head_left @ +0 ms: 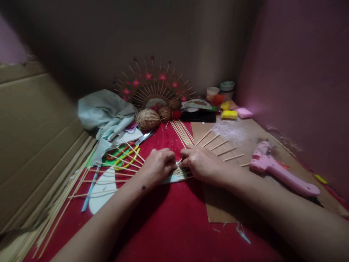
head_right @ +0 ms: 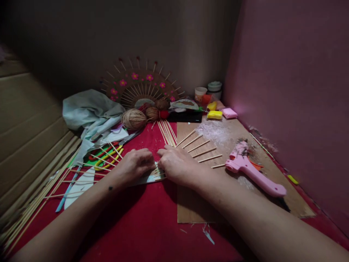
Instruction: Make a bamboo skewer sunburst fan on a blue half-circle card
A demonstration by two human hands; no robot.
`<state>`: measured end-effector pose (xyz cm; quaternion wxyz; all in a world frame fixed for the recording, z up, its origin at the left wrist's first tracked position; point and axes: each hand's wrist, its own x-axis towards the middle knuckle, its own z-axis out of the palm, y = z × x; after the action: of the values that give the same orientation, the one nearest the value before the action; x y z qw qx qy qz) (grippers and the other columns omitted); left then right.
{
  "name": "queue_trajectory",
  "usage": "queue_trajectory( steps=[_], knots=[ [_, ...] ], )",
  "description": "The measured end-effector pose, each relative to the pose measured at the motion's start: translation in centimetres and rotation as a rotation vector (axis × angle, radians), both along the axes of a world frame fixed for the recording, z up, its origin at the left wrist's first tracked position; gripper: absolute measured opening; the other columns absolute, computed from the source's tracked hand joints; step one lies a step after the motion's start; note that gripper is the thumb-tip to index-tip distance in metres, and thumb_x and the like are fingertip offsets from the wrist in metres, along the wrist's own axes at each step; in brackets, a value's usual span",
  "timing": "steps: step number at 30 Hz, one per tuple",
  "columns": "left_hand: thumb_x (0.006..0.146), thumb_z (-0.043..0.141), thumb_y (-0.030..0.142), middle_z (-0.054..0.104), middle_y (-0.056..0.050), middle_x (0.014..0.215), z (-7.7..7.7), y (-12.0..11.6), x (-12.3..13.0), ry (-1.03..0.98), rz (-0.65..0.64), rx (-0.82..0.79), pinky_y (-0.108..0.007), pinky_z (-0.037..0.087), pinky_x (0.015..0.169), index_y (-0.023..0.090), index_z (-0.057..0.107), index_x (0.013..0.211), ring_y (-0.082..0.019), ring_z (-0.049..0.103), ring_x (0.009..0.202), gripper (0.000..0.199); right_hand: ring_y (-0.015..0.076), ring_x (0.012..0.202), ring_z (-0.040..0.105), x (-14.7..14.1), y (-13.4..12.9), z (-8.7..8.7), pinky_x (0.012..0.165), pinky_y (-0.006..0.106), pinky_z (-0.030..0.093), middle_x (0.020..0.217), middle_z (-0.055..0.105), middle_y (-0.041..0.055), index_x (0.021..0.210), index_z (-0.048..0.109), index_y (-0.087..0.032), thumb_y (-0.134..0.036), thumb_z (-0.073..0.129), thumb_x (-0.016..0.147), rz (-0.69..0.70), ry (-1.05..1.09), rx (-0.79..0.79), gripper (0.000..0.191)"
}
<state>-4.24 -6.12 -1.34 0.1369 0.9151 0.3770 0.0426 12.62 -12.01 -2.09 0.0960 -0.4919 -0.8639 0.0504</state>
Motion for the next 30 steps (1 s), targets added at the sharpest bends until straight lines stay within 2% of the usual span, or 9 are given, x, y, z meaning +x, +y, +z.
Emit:
queue_trajectory(
  steps=[10,16,20,25,27,30],
  knots=[
    [0.079,0.061,0.018,0.058,0.001,0.070,-0.3,0.2,-0.1,-0.006,-0.007,-0.002,-0.025,0.033,0.062,0.015,0.061,0.068,-0.010,0.048,0.063,0.011,0.0183,0.080,0.045,0.1,0.0,-0.1,0.063,0.031,0.027,0.083,0.059,0.0072,0.082,0.074,-0.018,-0.009,0.053,0.083,0.009,0.025,0.001,0.023],
    [0.085,0.052,0.018,0.064,-0.003,0.079,1.1,0.1,-0.8,0.028,-0.076,-0.045,-0.026,0.038,0.066,0.015,0.069,0.081,-0.012,0.055,0.070,0.017,0.0177,0.079,0.045,0.3,0.0,-0.4,0.064,0.031,0.029,0.081,0.059,0.0057,0.079,0.073,-0.019,-0.009,0.055,0.082,0.025,0.050,0.012,0.022],
    [0.085,0.050,0.016,0.067,-0.005,0.084,2.2,-0.1,-1.4,0.020,-0.101,-0.028,-0.025,0.040,0.067,0.015,0.070,0.085,-0.013,0.057,0.073,0.020,0.0179,0.080,0.046,0.5,0.0,-0.4,0.066,0.030,0.032,0.082,0.060,0.0057,0.084,0.074,-0.021,-0.007,0.056,0.079,0.027,0.094,0.002,0.023],
    [0.080,0.049,0.015,0.069,-0.003,0.087,3.5,-0.5,-2.2,-0.124,-0.064,-0.108,-0.024,0.043,0.069,0.016,0.068,0.089,-0.013,0.060,0.077,0.021,0.0174,0.078,0.046,0.4,0.0,-0.4,0.064,0.030,0.031,0.080,0.059,0.0056,0.085,0.075,-0.021,-0.007,0.058,0.078,0.016,0.114,-0.009,0.024],
    [0.077,0.048,0.011,0.068,-0.001,0.086,3.8,-0.5,-2.4,-0.176,-0.071,-0.117,-0.023,0.043,0.069,0.016,0.067,0.088,-0.012,0.059,0.077,0.023,0.0172,0.078,0.046,0.4,-0.1,-0.4,0.064,0.029,0.031,0.079,0.059,0.0051,0.086,0.075,-0.021,-0.005,0.058,0.076,0.013,0.119,-0.004,0.026],
    [0.078,0.049,0.012,0.066,-0.003,0.084,3.5,-0.5,-2.3,-0.106,-0.095,-0.067,-0.023,0.041,0.066,0.016,0.069,0.086,-0.012,0.057,0.073,0.022,0.0165,0.079,0.047,0.4,-0.1,-0.5,0.065,0.029,0.031,0.079,0.058,0.0045,0.086,0.075,-0.021,-0.003,0.057,0.075,0.011,0.134,0.015,0.028]
  ],
)
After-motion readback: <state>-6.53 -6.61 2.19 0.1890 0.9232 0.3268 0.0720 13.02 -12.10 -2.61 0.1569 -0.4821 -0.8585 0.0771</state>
